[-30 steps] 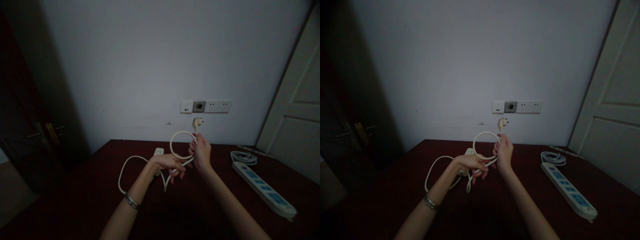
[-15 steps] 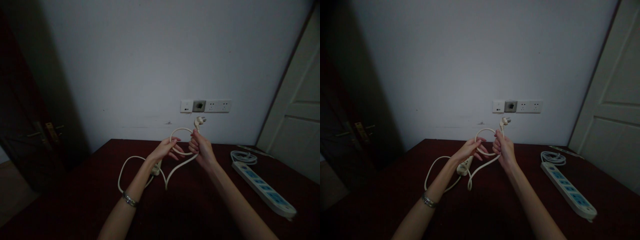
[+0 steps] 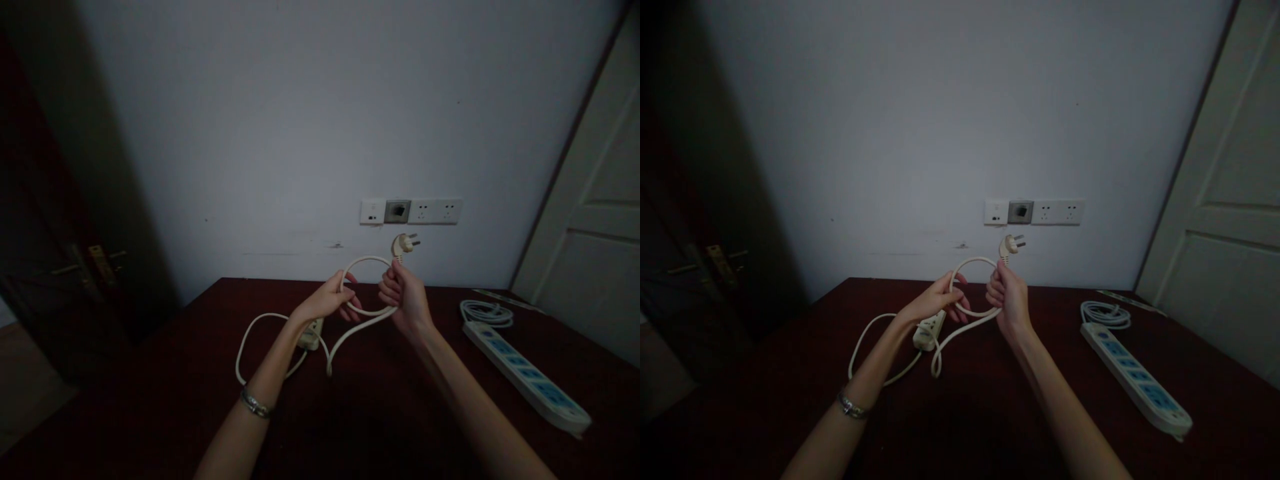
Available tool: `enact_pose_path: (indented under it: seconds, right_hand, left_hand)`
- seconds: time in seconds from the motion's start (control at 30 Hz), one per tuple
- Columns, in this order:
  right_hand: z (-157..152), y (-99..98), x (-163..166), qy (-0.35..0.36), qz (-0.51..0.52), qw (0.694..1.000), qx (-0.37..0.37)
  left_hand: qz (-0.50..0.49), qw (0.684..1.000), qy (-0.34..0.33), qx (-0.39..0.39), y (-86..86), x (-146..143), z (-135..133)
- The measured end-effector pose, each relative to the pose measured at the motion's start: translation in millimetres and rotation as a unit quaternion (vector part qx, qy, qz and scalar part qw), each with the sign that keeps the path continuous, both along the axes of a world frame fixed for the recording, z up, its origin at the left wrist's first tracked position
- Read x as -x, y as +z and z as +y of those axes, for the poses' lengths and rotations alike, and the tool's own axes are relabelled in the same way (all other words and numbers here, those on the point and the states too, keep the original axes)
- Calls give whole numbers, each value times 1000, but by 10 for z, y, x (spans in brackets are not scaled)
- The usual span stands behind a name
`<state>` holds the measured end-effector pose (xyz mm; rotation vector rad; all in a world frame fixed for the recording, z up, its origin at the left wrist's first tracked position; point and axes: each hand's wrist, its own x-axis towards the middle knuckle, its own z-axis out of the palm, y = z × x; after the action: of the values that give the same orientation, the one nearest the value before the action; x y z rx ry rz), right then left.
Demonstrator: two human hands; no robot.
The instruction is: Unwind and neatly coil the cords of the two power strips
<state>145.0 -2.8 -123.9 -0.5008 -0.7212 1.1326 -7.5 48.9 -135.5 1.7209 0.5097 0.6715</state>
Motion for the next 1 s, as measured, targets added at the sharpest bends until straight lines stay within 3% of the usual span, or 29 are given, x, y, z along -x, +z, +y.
enact_pose_path:
  seconds: [0.13, 0.2, 0.3, 0.4, 0.6, 0.73, 0.87, 1.0]
  right_hand:
    - [-1, -1, -67, 69, 58, 996, -21]
    - [-17, 25, -116, 69, 71, 994, -40]
    - [-64, 96, -248, 44, 84, 994, -63]
    - [-124, 175, -452, 17, 84, 994, -69]
    - [-181, 236, -765, 0, 66, 994, -86]
    - [-143, 215, -716, 33, 52, 996, -57]
    - [-143, 227, -620, 66, 26, 997, -30]
    - [-182, 248, -583, 76, -18, 996, -34]
  left_hand:
    - [33, 998, -21, 58, -4, 21, 2]
    - [70, 989, -102, 86, -34, 15, -3]
    - [129, 946, -270, 122, -86, -2, -29]
    - [160, 919, -339, 119, -114, 23, -35]
    - [112, 957, -249, 98, -96, 303, 112]
    - [183, 944, -256, 97, -61, 488, 211]
    - [193, 938, -273, 94, -64, 647, 295]
    - [170, 958, -218, 74, -105, 833, 393]
